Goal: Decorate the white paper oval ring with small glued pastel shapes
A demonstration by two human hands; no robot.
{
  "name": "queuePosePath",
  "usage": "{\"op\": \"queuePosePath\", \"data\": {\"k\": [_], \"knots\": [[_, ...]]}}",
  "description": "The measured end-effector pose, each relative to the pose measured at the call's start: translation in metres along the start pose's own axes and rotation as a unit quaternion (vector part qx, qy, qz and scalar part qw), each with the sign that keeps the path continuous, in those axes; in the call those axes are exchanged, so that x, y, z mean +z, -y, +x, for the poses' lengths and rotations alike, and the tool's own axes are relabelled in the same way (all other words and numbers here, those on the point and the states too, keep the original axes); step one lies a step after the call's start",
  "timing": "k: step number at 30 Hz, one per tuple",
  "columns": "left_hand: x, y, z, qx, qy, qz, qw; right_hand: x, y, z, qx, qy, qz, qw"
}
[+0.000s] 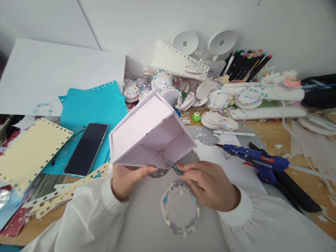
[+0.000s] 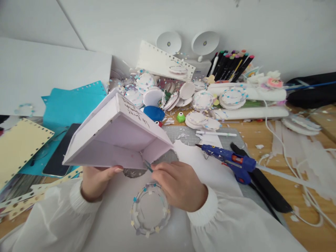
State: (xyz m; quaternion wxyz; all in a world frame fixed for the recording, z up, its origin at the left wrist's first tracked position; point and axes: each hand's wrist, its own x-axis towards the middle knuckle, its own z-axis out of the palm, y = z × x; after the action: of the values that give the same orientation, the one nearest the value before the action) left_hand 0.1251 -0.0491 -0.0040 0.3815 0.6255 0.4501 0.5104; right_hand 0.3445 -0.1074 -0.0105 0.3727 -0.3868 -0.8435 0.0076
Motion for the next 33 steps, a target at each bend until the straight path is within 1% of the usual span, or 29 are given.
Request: {"op": "queuePosePath", "data": {"k": [5,7,11,14,15,17,19,20,22,24,26,27,28,29,30,31,32,33], "knots": [[-0.001,0.004,0.000,-0.001,0.000,0.010,1.000,0.004,-0.002,-0.001,-0.032,0.006,-0.029,0.999],[-0.001,0.003,0.000,-0.004,0.008,0.015,1.000,0.005,-0.003,-0.001,-0.029,0.007,-0.022,0.999],[0.000,0.000,0.000,-0.012,0.023,0.016,1.000,0.007,-0.003,-0.001,0.000,-0.009,0.011,1.000],[0.000,0.001,0.000,0.001,0.003,0.011,1.000,0.008,-0.001,-0.001,0.032,-0.034,0.040,0.998],[0.000,0.002,0.000,0.008,-0.006,0.012,1.000,0.008,0.000,-0.001,0.050,-0.050,0.058,0.996],[0.000,0.005,0.000,0.019,-0.020,0.012,1.000,0.007,0.004,0.000,0.110,-0.091,0.110,0.984],[0.000,0.008,0.000,0.022,-0.033,0.003,0.999,0.004,0.007,0.002,0.184,-0.140,0.177,0.957],[0.000,0.009,0.000,0.022,-0.043,-0.006,0.999,0.002,0.008,0.003,0.221,-0.166,0.212,0.937],[-0.002,0.009,0.002,0.023,-0.079,-0.033,0.996,-0.004,0.009,0.005,0.290,-0.208,0.285,0.890],[-0.006,0.005,0.008,0.030,-0.135,-0.059,0.989,-0.009,0.007,0.007,0.338,-0.235,0.365,0.835],[-0.015,-0.004,0.019,0.059,-0.196,-0.073,0.976,-0.012,0.005,0.007,0.361,-0.246,0.441,0.784],[-0.020,-0.010,0.025,0.089,-0.227,-0.065,0.968,-0.012,0.004,0.007,0.363,-0.251,0.473,0.763],[-0.027,-0.016,0.033,0.121,-0.241,-0.061,0.961,-0.012,0.003,0.007,0.364,-0.253,0.499,0.744],[-0.033,-0.023,0.040,0.131,-0.236,-0.070,0.960,-0.011,0.003,0.006,0.366,-0.252,0.520,0.729],[-0.040,-0.029,0.048,0.126,-0.232,-0.079,0.961,-0.009,0.003,0.006,0.369,-0.249,0.536,0.717],[-0.046,-0.034,0.056,0.130,-0.236,-0.069,0.960,-0.008,0.004,0.006,0.373,-0.244,0.549,0.707],[-0.052,-0.039,0.064,0.130,-0.238,-0.047,0.961,-0.006,0.005,0.005,0.375,-0.238,0.559,0.700],[-0.057,-0.042,0.071,0.139,-0.256,-0.013,0.957,-0.005,0.006,0.005,0.377,-0.233,0.566,0.695]]}}
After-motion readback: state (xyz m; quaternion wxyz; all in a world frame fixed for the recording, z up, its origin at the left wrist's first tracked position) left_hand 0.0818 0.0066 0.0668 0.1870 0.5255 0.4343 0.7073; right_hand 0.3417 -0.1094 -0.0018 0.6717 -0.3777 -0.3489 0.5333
